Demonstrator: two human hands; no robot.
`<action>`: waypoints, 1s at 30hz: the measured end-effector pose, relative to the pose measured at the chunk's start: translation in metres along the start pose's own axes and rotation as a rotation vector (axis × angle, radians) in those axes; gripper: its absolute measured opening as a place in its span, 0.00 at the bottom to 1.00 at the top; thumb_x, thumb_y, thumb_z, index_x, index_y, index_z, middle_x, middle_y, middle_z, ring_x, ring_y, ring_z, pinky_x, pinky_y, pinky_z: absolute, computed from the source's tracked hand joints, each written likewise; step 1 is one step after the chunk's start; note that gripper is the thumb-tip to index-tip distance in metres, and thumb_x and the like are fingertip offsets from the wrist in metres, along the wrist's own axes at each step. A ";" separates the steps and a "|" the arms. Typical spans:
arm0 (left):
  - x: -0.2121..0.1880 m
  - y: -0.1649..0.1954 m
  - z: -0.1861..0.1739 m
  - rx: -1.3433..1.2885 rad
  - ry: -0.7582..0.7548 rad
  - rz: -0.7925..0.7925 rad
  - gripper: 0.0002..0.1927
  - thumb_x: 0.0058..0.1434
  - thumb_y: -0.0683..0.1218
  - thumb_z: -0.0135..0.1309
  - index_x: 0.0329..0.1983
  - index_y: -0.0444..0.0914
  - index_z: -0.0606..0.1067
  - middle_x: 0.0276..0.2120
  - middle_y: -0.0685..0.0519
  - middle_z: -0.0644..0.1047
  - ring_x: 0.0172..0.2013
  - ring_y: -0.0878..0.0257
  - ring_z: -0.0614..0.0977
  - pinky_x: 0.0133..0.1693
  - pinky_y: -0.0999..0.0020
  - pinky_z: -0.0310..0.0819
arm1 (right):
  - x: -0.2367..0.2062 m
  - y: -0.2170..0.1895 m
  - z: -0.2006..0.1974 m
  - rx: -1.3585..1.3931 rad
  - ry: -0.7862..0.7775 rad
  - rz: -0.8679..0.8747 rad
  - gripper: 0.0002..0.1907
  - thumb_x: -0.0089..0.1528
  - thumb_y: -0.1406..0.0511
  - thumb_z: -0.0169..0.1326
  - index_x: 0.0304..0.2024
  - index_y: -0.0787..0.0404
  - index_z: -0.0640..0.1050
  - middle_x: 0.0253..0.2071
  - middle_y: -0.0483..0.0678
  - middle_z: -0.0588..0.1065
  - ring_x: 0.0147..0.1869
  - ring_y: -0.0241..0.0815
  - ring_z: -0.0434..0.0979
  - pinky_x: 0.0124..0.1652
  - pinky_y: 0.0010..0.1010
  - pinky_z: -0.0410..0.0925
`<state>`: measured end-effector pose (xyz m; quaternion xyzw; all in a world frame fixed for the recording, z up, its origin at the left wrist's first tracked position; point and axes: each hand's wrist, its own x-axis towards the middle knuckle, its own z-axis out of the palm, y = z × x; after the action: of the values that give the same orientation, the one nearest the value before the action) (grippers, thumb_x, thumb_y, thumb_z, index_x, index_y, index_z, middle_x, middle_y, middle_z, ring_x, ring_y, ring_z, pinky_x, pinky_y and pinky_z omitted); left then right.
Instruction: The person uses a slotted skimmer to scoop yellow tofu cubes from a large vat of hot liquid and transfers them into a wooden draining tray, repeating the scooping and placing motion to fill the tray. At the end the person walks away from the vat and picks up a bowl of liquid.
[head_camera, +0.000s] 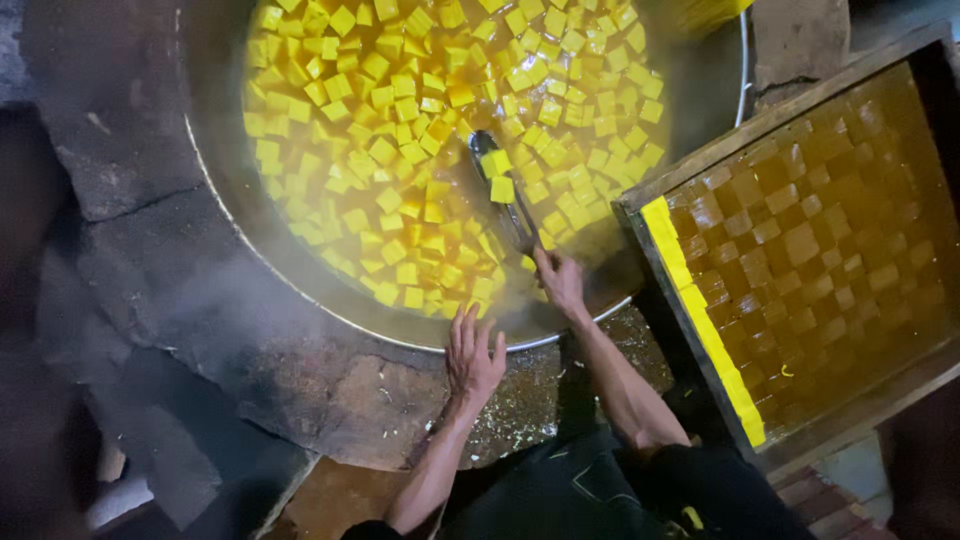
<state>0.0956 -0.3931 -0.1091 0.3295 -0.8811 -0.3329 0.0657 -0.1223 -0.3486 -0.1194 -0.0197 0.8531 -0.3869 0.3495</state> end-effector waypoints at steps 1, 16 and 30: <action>0.000 0.000 0.001 -0.003 -0.006 -0.010 0.16 0.61 0.50 0.58 0.50 0.38 0.77 0.65 0.45 0.68 0.69 0.44 0.63 0.62 0.46 0.63 | 0.007 -0.001 -0.001 -0.011 -0.020 -0.009 0.25 0.65 0.49 0.53 0.42 0.65 0.82 0.24 0.46 0.79 0.25 0.34 0.77 0.28 0.30 0.70; 0.003 0.001 0.011 0.036 0.032 0.006 0.15 0.63 0.48 0.57 0.51 0.38 0.77 0.64 0.44 0.68 0.69 0.43 0.63 0.64 0.41 0.58 | 0.109 -0.035 0.032 -0.382 -0.060 -0.329 0.27 0.64 0.46 0.55 0.39 0.64 0.82 0.31 0.58 0.79 0.37 0.57 0.79 0.38 0.47 0.70; -0.025 0.024 0.025 0.074 0.132 0.056 0.11 0.61 0.45 0.57 0.44 0.35 0.79 0.62 0.39 0.70 0.65 0.39 0.66 0.63 0.47 0.61 | -0.064 0.035 -0.142 0.223 0.002 -0.275 0.17 0.65 0.55 0.56 0.45 0.62 0.81 0.27 0.44 0.79 0.27 0.31 0.77 0.28 0.27 0.71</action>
<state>0.0937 -0.3500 -0.1110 0.3282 -0.8954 -0.2757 0.1207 -0.1525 -0.2129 -0.0416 -0.0969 0.7944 -0.5233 0.2927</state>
